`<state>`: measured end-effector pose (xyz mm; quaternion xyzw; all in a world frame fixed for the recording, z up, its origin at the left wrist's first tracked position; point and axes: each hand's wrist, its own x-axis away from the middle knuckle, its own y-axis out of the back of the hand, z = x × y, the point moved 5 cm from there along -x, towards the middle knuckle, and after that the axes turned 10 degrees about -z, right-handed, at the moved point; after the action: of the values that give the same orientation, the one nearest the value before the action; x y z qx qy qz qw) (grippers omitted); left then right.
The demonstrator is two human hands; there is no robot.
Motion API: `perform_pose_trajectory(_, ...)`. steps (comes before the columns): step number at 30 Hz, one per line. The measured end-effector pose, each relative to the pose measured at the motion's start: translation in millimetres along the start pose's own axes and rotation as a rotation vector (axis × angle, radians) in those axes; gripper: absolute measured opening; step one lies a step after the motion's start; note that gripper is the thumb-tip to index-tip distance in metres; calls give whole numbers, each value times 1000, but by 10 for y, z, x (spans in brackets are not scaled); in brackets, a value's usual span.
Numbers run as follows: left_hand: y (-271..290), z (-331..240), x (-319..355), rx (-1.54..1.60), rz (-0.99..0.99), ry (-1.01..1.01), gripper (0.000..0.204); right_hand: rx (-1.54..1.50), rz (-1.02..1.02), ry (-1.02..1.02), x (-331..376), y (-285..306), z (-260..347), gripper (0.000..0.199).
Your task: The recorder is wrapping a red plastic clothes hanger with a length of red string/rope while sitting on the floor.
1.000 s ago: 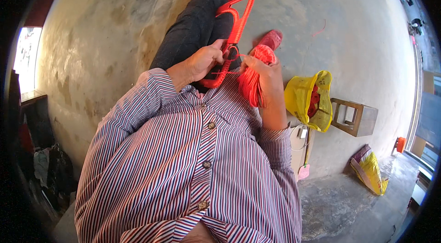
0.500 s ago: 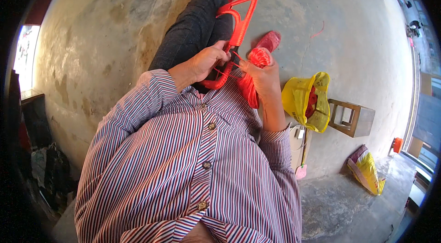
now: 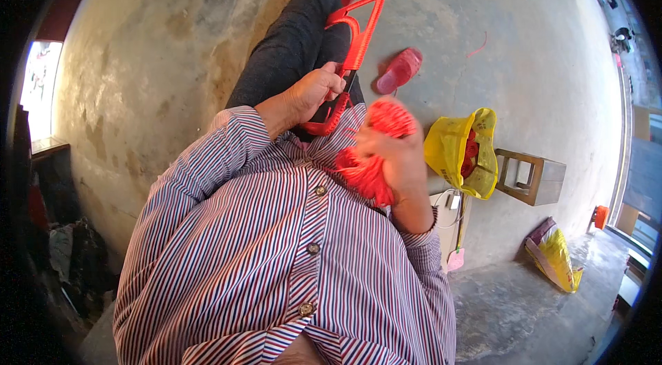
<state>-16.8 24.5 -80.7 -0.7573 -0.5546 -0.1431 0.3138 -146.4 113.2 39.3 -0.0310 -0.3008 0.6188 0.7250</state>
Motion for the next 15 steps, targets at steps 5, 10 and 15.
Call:
perform_pose_trajectory(5,-53,-182,161,-796,-496,-868,53,-430,211,37,143,-200,496,31)
perform_pose_trajectory(10,-360,-726,688,-296,-35,-650,26,-359,527,203,126,-218,503,40)
perform_pose_trajectory(15,278,-623,395,-238,-417,-486,14,1253,337,688,-574,117,121,32)
